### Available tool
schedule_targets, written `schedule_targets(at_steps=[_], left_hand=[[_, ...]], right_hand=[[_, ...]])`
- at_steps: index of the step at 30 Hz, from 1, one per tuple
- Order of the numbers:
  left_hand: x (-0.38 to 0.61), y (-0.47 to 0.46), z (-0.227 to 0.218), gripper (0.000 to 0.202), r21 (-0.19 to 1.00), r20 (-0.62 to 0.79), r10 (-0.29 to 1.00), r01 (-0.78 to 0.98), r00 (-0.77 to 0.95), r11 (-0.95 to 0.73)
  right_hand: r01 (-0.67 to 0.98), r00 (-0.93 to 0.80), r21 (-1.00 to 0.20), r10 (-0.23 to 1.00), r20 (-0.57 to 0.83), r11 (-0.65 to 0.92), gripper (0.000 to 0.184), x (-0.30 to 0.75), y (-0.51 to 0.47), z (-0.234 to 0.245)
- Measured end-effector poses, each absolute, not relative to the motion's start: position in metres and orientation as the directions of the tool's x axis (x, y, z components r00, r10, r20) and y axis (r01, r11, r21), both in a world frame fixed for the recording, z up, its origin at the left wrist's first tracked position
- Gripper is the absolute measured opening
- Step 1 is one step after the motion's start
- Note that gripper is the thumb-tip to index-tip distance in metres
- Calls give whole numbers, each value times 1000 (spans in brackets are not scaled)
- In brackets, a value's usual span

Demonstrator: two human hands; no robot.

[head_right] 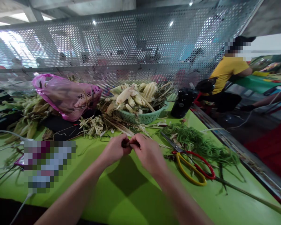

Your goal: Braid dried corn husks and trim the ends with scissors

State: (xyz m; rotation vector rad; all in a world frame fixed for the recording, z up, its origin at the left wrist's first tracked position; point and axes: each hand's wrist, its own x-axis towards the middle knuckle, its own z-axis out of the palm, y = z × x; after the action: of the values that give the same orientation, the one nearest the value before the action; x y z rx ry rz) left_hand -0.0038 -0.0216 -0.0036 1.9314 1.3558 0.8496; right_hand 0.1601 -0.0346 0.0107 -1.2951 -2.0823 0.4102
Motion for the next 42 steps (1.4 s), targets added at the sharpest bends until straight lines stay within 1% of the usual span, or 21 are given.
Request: schedule_targets(at_steps=[2, 6, 9, 11, 14, 16, 18, 24, 28, 31, 33, 36, 39, 42], left_hand=[[-4, -23, -2, 14, 782, 142, 952, 558, 272, -276], [-4, -25, 3, 13, 750, 136, 943, 590, 305, -299], [-5, -24, 5, 10, 752, 124, 941, 589, 314, -296], [-7, -22, 5, 10, 809, 100, 944, 526, 315, -261], [-9, -18, 4, 15, 918, 82, 934, 338, 347, -206], [-10, -17, 3, 18, 952, 91, 927, 242, 363, -188], [-10, -16, 3, 16, 962, 95, 929, 208, 359, -179], [-9, -15, 2, 12, 963, 83, 929, 211, 361, -168], [-10, -15, -1, 15, 964, 98, 920, 192, 380, -182], [-10, -15, -2, 18, 957, 120, 911, 198, 394, -212], [-10, -15, -1, 17, 942, 132, 909, 236, 395, -240], [-10, -17, 2, 16, 908, 153, 906, 305, 394, -286], [-10, -18, 5, 16, 895, 174, 902, 318, 395, -312], [-9, -20, 5, 14, 882, 196, 906, 337, 376, -330]], right_hand=[[667, -312, -576, 879, 360, 473, 6, 161, -35, 10], [637, -388, -562, 849, 357, 528, 11, 161, -35, 11], [623, -390, -577, 849, 357, 529, 15, 161, -35, 14], [615, -367, -587, 851, 377, 526, 17, 161, -34, 15], [620, -318, -603, 863, 393, 503, 15, 164, -31, 15], [621, -297, -609, 867, 400, 494, 13, 165, -30, 15], [617, -286, -616, 869, 403, 489, 12, 166, -29, 15], [604, -311, -638, 878, 364, 478, 16, 168, -29, 19], [584, -376, -643, 867, 327, 495, 23, 172, -29, 21], [555, -388, -660, 860, 333, 506, 26, 173, -29, 19], [545, -373, -670, 861, 345, 505, 25, 171, -29, 18], [578, -326, -654, 873, 363, 488, 19, 167, -32, 18], [620, -294, -619, 874, 386, 482, 15, 165, -34, 18], [630, -302, -603, 870, 390, 489, 15, 166, -36, 19]])
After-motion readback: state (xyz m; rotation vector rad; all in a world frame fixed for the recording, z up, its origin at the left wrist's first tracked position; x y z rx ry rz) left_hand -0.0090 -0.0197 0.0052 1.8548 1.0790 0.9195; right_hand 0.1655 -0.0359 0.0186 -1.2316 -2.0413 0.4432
